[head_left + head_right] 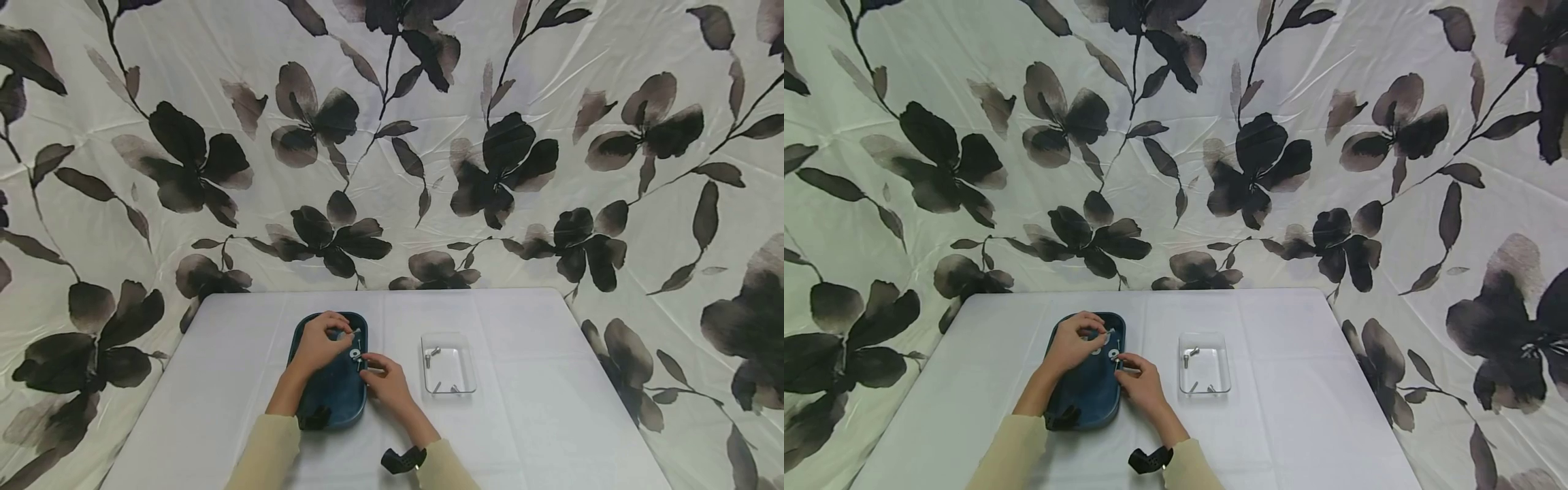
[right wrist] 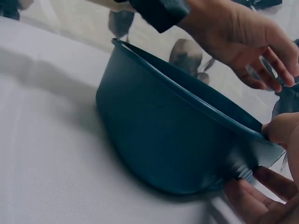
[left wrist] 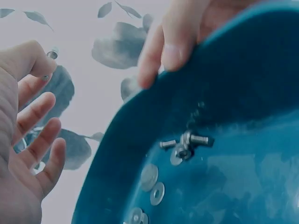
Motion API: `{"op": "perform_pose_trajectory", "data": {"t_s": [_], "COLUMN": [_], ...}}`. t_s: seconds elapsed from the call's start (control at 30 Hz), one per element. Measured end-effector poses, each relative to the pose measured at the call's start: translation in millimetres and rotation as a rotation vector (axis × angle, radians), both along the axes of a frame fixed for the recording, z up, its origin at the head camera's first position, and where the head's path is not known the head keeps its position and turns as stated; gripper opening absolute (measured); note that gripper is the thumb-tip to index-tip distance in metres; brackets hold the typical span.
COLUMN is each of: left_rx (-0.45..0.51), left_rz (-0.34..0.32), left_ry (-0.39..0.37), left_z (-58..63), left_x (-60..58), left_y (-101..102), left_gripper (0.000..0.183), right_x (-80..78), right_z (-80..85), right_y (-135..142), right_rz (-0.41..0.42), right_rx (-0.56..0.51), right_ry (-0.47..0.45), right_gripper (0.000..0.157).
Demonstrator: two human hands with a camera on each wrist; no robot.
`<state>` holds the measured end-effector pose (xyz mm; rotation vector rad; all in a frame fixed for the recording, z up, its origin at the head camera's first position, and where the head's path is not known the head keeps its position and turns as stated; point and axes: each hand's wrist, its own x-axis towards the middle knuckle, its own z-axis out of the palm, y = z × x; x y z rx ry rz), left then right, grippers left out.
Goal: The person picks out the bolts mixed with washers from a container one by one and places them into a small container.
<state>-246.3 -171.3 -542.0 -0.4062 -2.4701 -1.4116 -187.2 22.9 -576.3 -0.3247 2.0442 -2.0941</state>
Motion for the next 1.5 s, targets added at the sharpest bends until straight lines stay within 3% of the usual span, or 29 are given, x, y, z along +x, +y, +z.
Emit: {"op": "perform_pose_trajectory", "data": {"t_s": [0.27, 0.47, 0.83, 0.97, 1.1, 1.23, 1.5], "left_rx": [0.094, 0.127, 0.117, 0.115, 0.113, 0.105, 0.121], "left_rz": [-0.035, -0.044, -0.05, -0.059, -0.085, -0.102, -0.139], "left_ry": [0.012, -0.025, -0.027, -0.013, -0.026, -0.05, -0.051], "left_z": [12.8, 11.2, 7.8, 18.5, 29.9, 28.4, 23.9], "left_x": [15.0, 23.0, 32.8, 45.9, 58.2, 61.0, 60.6], "left_y": [7, 8, 9, 13, 17, 15, 12], "left_gripper": [0.008, 0.004, 0.007, 0.01, 0.007, 0.01, 0.009], "right_x": [-6.1, -22.4, -35.5, -36.5, -38.4, -40.9, -37.9], "right_z": [9.0, 9.0, 53.1, 59.6, 56.8, 50.5, 21.2], "right_y": [6, 21, 87, 113, 135, 153, 178], "right_rz": [0.016, 0.038, 0.032, -0.02, -0.135, -0.258, -0.392], "right_rx": [0.089, 0.223, 0.452, 0.477, 0.479, 0.489, 0.515], "right_ry": [0.074, 0.137, 0.235, 0.255, 0.217, 0.169, 0.071], "right_gripper": [0.031, 0.029, 0.027, 0.028, 0.025, 0.025, 0.027]}}
